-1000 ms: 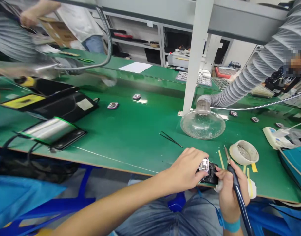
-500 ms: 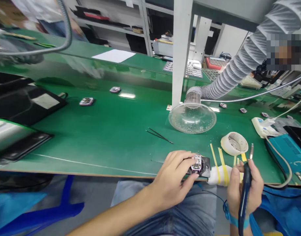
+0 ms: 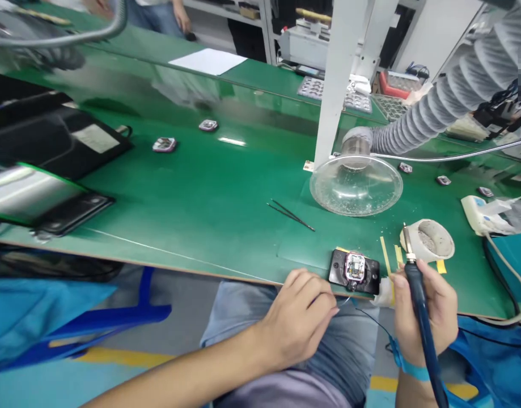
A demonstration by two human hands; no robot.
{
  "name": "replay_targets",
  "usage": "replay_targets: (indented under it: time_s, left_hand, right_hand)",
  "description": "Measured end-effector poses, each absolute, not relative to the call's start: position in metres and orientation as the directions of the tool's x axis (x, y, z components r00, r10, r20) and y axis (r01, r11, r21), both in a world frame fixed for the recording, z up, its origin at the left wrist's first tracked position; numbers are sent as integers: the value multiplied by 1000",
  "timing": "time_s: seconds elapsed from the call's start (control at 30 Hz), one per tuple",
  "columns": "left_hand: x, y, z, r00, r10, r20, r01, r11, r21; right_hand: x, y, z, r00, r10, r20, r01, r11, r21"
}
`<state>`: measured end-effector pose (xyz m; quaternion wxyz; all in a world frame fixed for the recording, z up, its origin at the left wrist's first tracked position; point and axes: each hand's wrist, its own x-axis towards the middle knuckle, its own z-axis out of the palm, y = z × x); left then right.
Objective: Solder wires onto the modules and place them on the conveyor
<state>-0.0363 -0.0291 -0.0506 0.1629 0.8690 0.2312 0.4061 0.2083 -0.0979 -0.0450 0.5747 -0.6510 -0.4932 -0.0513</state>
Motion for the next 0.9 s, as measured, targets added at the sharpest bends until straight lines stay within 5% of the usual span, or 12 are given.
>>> replay_targets:
  time_s: [0.43, 0.6, 0.9]
  left_hand:
    - [-22, 1, -45, 373, 524, 766, 309, -848, 430]
    - [-28, 0, -49, 416, 504, 757, 292, -862, 414]
    - [-29, 2, -44, 424, 529, 735, 304, -848, 434]
  right_hand:
    - [203, -91, -53, 250, 652, 716, 707, 382, -595]
    - [199, -89, -57, 310, 598, 739, 563, 511, -650]
    - [189, -88, -58, 397, 581, 710, 518, 497, -696]
